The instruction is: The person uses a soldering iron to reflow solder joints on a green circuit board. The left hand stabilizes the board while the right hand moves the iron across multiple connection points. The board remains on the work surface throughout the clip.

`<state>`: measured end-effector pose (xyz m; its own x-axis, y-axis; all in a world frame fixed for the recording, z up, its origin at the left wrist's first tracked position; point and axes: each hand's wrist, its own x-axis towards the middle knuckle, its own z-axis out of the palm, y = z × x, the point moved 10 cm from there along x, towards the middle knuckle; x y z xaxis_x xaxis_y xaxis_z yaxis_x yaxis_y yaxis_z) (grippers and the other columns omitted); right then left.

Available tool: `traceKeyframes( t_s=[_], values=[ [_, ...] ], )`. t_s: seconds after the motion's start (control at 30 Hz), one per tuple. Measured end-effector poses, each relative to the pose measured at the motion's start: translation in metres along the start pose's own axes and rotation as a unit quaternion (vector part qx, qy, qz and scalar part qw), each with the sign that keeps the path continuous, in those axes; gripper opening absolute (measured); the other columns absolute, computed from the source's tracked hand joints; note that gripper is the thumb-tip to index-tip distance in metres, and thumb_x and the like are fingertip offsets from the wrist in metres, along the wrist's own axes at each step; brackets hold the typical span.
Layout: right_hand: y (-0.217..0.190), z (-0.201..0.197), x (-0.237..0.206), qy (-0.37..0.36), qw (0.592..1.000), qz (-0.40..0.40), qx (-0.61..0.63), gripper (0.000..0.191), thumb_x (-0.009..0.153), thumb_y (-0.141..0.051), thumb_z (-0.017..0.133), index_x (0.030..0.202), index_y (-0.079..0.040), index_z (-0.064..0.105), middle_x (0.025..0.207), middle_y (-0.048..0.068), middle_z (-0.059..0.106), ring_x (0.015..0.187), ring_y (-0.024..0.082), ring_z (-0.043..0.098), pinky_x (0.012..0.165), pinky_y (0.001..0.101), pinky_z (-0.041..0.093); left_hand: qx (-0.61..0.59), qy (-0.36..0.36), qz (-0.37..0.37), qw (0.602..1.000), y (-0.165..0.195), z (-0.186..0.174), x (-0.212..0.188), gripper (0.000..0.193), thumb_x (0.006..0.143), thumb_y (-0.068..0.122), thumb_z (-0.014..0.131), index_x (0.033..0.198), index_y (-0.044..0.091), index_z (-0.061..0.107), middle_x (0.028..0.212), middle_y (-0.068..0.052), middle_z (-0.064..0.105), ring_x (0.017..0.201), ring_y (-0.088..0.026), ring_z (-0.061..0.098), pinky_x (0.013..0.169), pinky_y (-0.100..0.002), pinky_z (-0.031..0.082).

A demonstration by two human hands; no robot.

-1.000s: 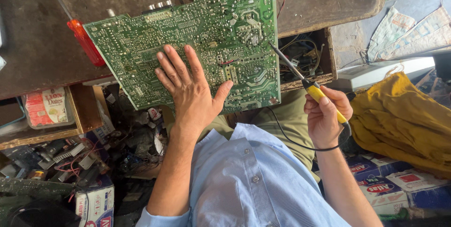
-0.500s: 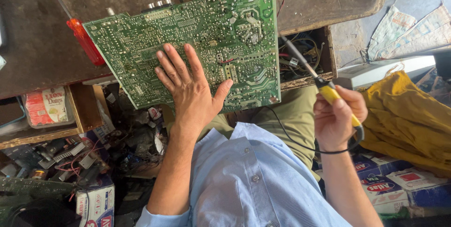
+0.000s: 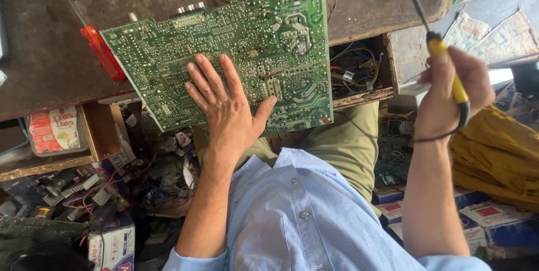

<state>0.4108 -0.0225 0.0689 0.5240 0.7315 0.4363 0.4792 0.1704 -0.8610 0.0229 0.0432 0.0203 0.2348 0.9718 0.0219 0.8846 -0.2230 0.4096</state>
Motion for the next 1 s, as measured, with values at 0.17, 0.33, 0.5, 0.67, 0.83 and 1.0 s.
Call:
traceKeyframes(
  t_s=[0.17, 0.33, 0.5, 0.67, 0.83, 1.0],
  values=[
    [0.009, 0.017, 0.029, -0.021, 0.999, 0.015, 0.030, 0.007, 0.115, 0.002, 0.068, 0.118, 0.008, 0.069, 0.100, 0.020, 0.077, 0.076, 0.015, 0.075, 0.062, 0.0241, 0.060, -0.003, 0.004, 0.001, 1.000, -0.002, 0.001, 0.000, 0.116, 0.097, 0.066, 0.062, 0.160, -0.008, -0.001, 0.160, -0.044, -0.010, 0.149, -0.062, -0.012, 0.117, -0.077, -0.004],
    [-0.023, 0.017, 0.026, -0.003, 0.999, -0.026, -0.026, 0.011, 0.107, -0.005, 0.072, 0.109, 0.005, 0.068, 0.093, 0.014, 0.075, 0.073, 0.012, 0.074, 0.059, 0.0234, 0.060, -0.004, 0.016, 0.013, 1.000, 0.000, 0.001, -0.001, 0.116, 0.098, 0.066, 0.061, 0.160, -0.008, -0.004, 0.160, -0.044, -0.012, 0.149, -0.062, -0.012, 0.117, -0.077, -0.004],
    [-0.090, 0.021, -0.030, -0.080, 0.973, -0.200, -0.077, 0.016, 0.107, -0.009, 0.079, 0.113, 0.005, 0.073, 0.093, 0.017, 0.075, 0.072, 0.018, 0.071, 0.063, 0.0252, 0.054, -0.005, 0.016, 0.012, 1.000, 0.001, -0.001, -0.002, 0.115, 0.099, 0.066, 0.061, 0.160, -0.007, -0.002, 0.161, -0.043, -0.011, 0.150, -0.062, -0.012, 0.118, -0.077, -0.004],
    [-0.103, 0.029, -0.069, -0.160, 0.969, -0.167, -0.089, 0.019, 0.099, -0.011, 0.078, 0.107, 0.004, 0.071, 0.090, 0.017, 0.074, 0.068, 0.013, 0.067, 0.059, 0.0220, 0.048, -0.006, 0.012, 0.007, 1.000, 0.001, -0.002, -0.001, 0.114, 0.099, 0.066, 0.061, 0.160, -0.008, -0.001, 0.161, -0.044, -0.010, 0.151, -0.062, -0.011, 0.118, -0.077, -0.004],
    [-0.053, 0.017, -0.078, -0.096, 0.993, 0.037, 0.059, 0.017, 0.103, -0.008, 0.073, 0.109, 0.008, 0.069, 0.090, 0.015, 0.071, 0.069, 0.013, 0.067, 0.062, 0.0234, 0.053, -0.004, 0.005, 0.003, 1.000, 0.001, -0.002, -0.001, 0.115, 0.098, 0.066, 0.061, 0.160, -0.009, -0.001, 0.161, -0.044, -0.010, 0.150, -0.062, -0.011, 0.118, -0.077, -0.003],
    [-0.008, 0.018, -0.080, -0.054, 0.948, 0.178, 0.257, 0.017, 0.102, -0.003, 0.070, 0.113, 0.010, 0.066, 0.097, 0.020, 0.072, 0.074, 0.019, 0.070, 0.063, 0.0254, 0.056, -0.001, -0.002, -0.002, 1.000, 0.000, 0.000, 0.000, 0.116, 0.097, 0.066, 0.061, 0.160, -0.008, -0.001, 0.160, -0.044, -0.010, 0.150, -0.062, -0.011, 0.118, -0.076, -0.003]
  ],
)
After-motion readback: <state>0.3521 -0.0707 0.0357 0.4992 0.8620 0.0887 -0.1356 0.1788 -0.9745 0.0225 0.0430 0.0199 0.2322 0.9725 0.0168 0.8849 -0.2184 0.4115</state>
